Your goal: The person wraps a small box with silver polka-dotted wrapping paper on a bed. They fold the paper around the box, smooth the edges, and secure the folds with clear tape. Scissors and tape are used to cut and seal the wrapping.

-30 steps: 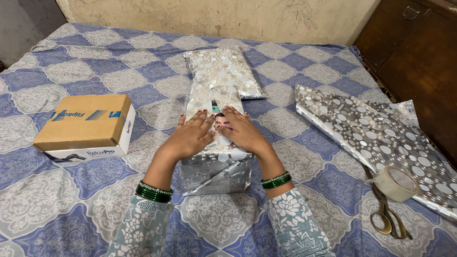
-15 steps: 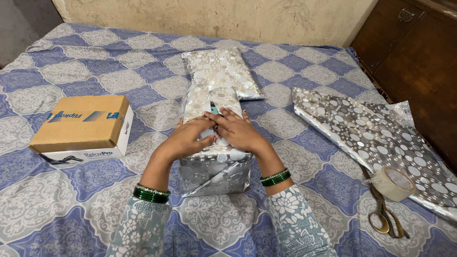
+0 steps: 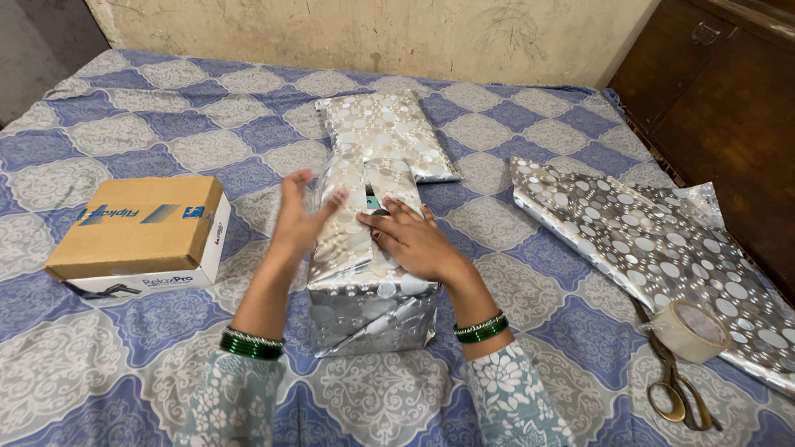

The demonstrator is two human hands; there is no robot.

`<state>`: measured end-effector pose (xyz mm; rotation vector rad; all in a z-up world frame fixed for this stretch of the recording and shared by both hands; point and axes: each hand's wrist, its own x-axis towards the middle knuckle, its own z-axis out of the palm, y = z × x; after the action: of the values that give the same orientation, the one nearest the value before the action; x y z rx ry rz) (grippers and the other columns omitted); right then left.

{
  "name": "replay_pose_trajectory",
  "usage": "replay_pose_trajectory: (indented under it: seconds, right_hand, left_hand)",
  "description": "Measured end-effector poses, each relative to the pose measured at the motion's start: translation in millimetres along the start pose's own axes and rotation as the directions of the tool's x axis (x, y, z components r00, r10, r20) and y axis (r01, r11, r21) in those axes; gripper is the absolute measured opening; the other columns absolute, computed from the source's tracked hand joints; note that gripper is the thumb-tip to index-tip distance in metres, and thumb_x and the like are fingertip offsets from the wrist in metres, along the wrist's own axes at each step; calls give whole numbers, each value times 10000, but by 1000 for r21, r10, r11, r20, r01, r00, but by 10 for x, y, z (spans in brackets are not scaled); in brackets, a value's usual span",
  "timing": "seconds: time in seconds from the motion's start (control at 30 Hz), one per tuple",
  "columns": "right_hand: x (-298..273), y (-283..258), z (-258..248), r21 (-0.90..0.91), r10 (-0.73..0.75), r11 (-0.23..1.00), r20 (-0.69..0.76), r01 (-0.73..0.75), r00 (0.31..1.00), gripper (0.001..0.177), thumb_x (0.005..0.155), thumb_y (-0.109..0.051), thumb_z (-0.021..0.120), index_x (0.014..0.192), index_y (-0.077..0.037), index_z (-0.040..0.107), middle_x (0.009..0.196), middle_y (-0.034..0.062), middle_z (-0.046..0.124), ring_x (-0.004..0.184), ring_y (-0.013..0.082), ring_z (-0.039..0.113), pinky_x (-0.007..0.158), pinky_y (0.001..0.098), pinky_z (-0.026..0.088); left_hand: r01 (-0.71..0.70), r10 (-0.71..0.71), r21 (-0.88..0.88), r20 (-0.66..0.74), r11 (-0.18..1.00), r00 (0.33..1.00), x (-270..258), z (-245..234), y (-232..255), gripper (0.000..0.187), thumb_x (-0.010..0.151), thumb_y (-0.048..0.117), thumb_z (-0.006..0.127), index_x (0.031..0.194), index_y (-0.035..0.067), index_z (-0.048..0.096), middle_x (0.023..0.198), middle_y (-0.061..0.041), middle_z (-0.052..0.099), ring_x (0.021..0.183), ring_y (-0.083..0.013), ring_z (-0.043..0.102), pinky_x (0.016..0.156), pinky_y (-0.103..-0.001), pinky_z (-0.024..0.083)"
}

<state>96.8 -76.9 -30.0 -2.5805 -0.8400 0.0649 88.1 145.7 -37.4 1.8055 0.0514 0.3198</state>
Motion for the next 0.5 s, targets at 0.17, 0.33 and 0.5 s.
replay_pose_trajectory:
  seconds: [0.17, 0.33, 0.5]
  right_hand:
    - [-2, 11, 11, -14, -15, 1000, 1, 15, 1000, 489, 1022, -454, 352, 1494, -404, 471, 1663, 105, 272, 1555, 279, 189, 1218, 581, 49]
    - [-48, -42, -4, -12, -37, 999, -17, 37, 999, 485, 1032, -465, 327, 1490, -395, 470, 1640, 71, 333, 1565, 270, 185, 1232, 586, 27]
    - [-75, -46, -24, 14, -63, 998, -39, 63, 997, 489, 1029, -429, 362, 1498, -359, 481, 1640, 157, 287, 1535, 327, 195, 1189, 601, 70]
  left_hand:
    - [260, -260, -43, -3, 965, 966, 428, -195, -185, 1005, 766, 686, 679, 1451, -20, 475, 1498, -269, 533, 1450, -359, 453, 1189, -490, 298]
    - [232, -248, 365, -2, 902, 969, 895, -38, -143, 1146, 731, 650, 778, 1510, -60, 329, 1516, -303, 413, 1415, -412, 429, 1158, -478, 360]
    - [-2, -169, 773, 141, 635, 976, 1418, 332, -3, 1151, 725, 622, 829, 1468, -119, 355, 1475, -318, 438, 1394, -437, 439, 1144, -447, 407]
